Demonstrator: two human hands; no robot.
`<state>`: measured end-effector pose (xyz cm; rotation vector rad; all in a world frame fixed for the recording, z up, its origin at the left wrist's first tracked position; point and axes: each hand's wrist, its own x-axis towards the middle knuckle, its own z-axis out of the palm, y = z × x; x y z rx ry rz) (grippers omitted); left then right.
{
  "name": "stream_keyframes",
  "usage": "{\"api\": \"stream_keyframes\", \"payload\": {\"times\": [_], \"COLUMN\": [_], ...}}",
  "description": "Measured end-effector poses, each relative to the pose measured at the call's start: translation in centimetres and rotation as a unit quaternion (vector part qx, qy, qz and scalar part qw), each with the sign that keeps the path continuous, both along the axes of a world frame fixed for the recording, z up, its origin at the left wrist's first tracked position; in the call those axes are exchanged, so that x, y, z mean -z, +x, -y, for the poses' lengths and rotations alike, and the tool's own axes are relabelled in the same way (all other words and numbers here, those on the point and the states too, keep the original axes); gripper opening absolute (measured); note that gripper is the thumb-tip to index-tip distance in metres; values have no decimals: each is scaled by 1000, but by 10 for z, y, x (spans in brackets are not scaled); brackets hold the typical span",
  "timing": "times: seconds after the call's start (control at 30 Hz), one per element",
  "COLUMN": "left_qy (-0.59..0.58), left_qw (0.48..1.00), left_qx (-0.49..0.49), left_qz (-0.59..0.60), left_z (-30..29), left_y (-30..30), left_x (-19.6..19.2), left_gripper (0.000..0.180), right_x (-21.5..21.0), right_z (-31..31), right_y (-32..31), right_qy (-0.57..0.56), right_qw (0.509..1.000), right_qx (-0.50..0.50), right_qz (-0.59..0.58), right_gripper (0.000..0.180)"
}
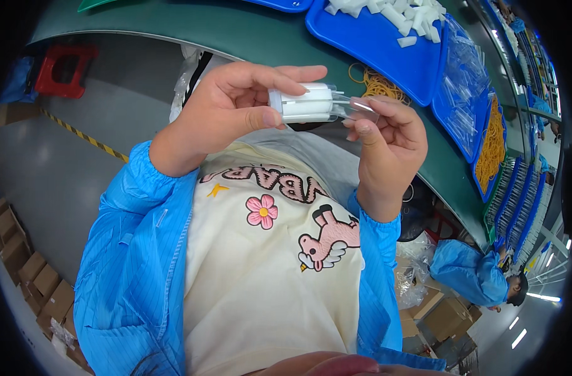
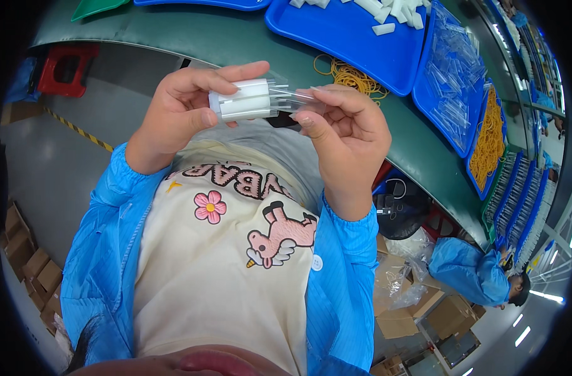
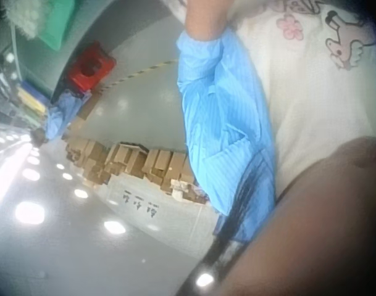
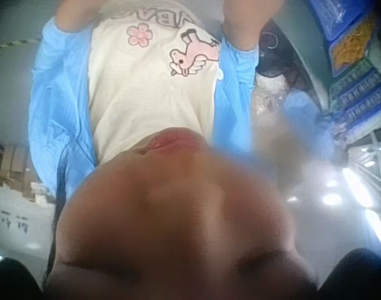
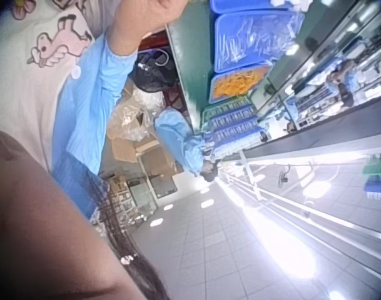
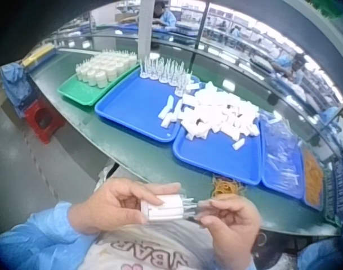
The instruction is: The person assembles parts by attaching foam pieces onto the prongs of a plastic base, sliding clear plastic covers over them, and securing the assembled unit with a rubber band.
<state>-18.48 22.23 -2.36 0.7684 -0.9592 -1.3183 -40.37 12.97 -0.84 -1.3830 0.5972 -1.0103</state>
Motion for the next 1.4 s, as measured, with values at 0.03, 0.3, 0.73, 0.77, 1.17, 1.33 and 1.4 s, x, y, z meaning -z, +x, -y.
{"api": "stream_keyframes", "payload": {"times": [0.03,0.3,0.73,0.77,1.17,1.33,1.4], "left_qy": [-1,14,23,24,40,74,79], "left_qw": [1000,990,987,987,998,996,995], "left_qx": [-3,28,37,38,-7,-47,-51], "left_qz": [0,138,152,152,56,33,33], "left_z": [-1,-3,-6,-6,1,1,0], "left_y": [-1,13,23,23,0,-4,-4], "left_x": [-2,-16,-14,-14,-5,-3,-4], "left_gripper": [38,40,35,35,6,13,13], "right_x": [2,29,40,40,31,30,28], "right_z": [-2,-16,-7,-5,-14,-16,-16], "right_y": [2,10,13,13,17,17,17], "right_qy": [-27,-47,-11,-10,-80,-98,-97], "right_qw": [1000,996,996,996,993,993,993], "right_qx": [12,49,-59,-58,-54,-45,-41], "right_qz": [5,55,60,60,62,56,56], "right_gripper": [29,28,29,29,32,32,31]}}
